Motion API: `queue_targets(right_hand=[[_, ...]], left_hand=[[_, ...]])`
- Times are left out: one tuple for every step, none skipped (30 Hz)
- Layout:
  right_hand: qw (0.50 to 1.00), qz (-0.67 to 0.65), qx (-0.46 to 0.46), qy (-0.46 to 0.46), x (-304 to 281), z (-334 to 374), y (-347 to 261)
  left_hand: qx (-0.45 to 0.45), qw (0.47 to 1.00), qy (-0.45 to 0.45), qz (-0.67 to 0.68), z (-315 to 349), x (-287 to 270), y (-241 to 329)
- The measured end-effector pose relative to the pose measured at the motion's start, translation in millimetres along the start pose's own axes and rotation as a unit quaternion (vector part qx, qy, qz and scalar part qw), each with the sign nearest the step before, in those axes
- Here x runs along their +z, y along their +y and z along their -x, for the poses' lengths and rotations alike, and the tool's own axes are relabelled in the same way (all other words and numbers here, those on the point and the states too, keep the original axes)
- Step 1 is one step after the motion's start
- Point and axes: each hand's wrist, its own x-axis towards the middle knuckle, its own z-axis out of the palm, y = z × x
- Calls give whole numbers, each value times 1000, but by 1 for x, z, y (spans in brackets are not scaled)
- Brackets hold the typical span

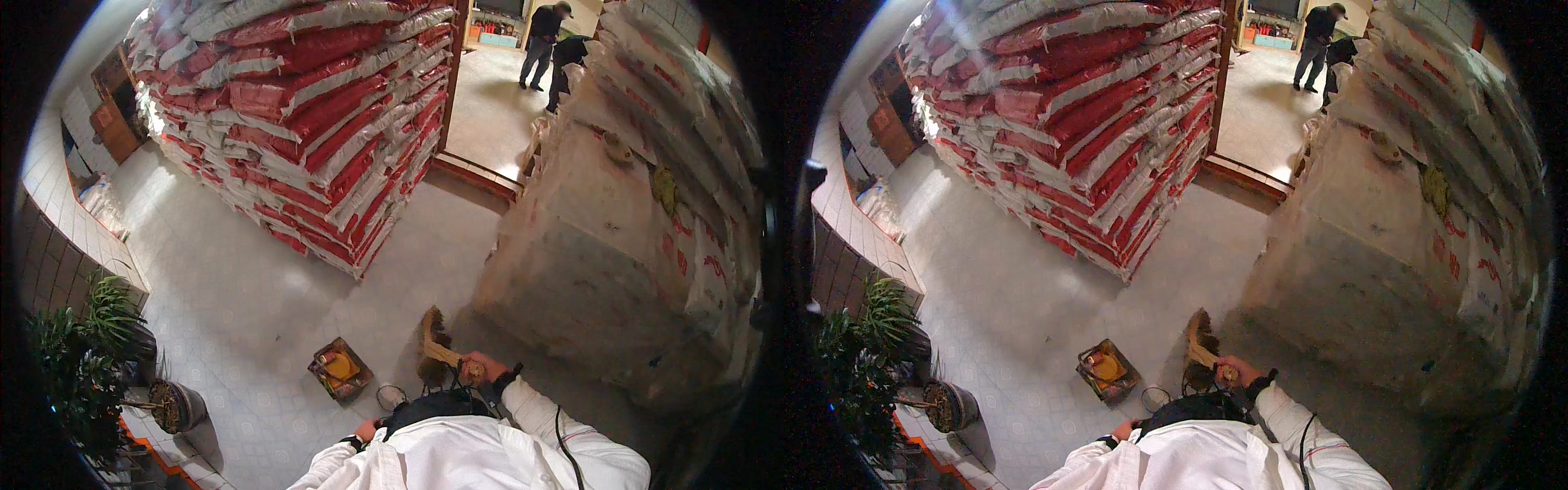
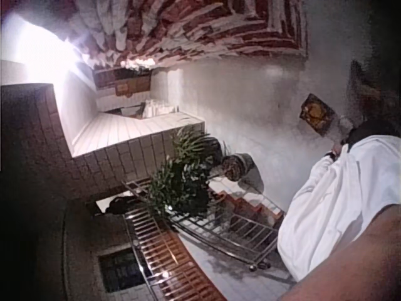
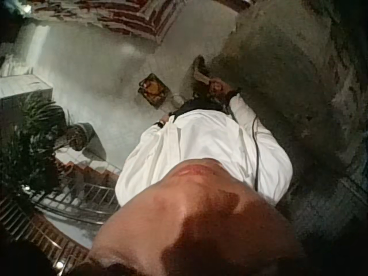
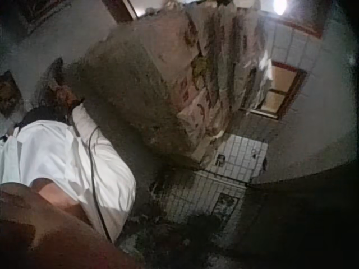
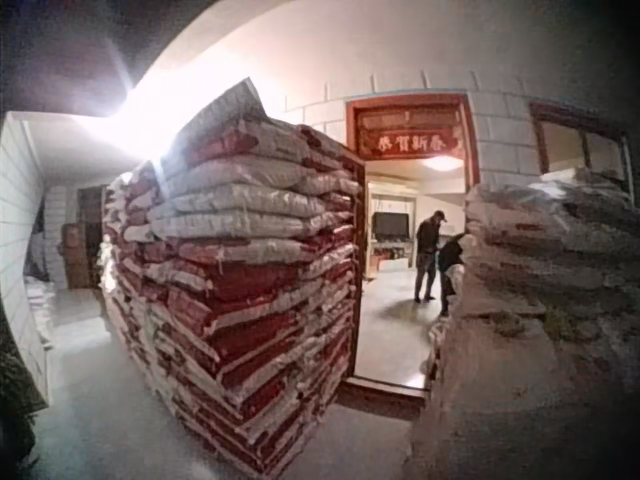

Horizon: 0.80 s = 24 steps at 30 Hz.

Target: The person sweeps a tiled floor with a broom, gathering debris into a pile. They then use a dustpan to collect the swept debris. The person moves around a staircase and stacks of sacks while sweeping.

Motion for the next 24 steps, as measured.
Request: queue_targets(right_hand=[[978, -194, 74, -3, -3, -10, 6], [914, -377, 148, -9, -9, -16, 14], [961, -254, 112, -2, -14, -24, 21], [990, -123, 72, -7, -22, -26, 28], [964, -219, 130, -75, -31, -39, 30], [889, -366, 233, -147, -39, -52, 30], [941, -225, 203, -150, -47, -59, 31], [972, -80, 158, -157, -55, -67, 32], [943, -154, 247, -160, -61, -81, 33], [903, -234, 322, -163, -68, -94, 34], [891, -265, 332, -159, -74, -102, 37], [871, -316, 337, -169, -81, -109, 43], [926, -179, 266, -197, -88, -118, 48], [953, -47, 186, -233, -97, -130, 48], [960, 102, 112, -235, -104, -143, 47], [940, -76, 235, -236, -114, -159, 46], [883, -222, 371, -183, -122, -167, 45], [788, -354, 492, -112, -132, -176, 43], [756, -355, 543, -90, -139, -185, 41], [746, -356, 556, -89, -144, -192, 42], [745, -357, 554, -101, -148, -198, 42], [753, -353, 543, -115, -150, -203, 43], [760, -350, 533, -127, -152, -207, 45], [767, -348, 521, -139, -152, -211, 47]], left_hand=[[-18, 1000, -13, -16, -1, 0, 0], [-26, 999, -9, -24, -1, 1, 0], [-63, 997, -3, -38, 0, 3, 0], [-38, 998, 14, -46, 3, 6, 0], [-47, 997, 28, -60, 5, 10, 0], [-35, 997, 42, -55, 9, 17, 0], [-42, 997, 57, -32, 12, 24, 0], [-62, 996, 68, -18, 16, 33, 0], [-58, 994, 88, 11, 19, 43, 0], [-70, 994, 84, 3, 21, 55, 2], [-83, 990, 108, 28, 24, 69, 3], [-76, 985, 152, 32, 26, 85, 5], [-103, 976, 191, 27, 27, 102, 7], [-90, 966, 236, 58, 28, 121, 10], [-86, 957, 267, 80, 29, 143, 14], [-92, 947, 293, 98, 27, 165, 17], [-84, 940, 309, 116, 27, 186, 19], [-69, 922, 346, 161, 27, 212, 21], [-64, 919, 356, 159, 28, 234, 20], [-75, 914, 365, 160, 30, 259, 19], [-95, 906, 379, 163, 33, 286, 18], [-116, 884, 405, 201, 34, 312, 18], [-106, 873, 435, 196, 37, 337, 18], [-115, 857, 462, 200, 41, 362, 21]])
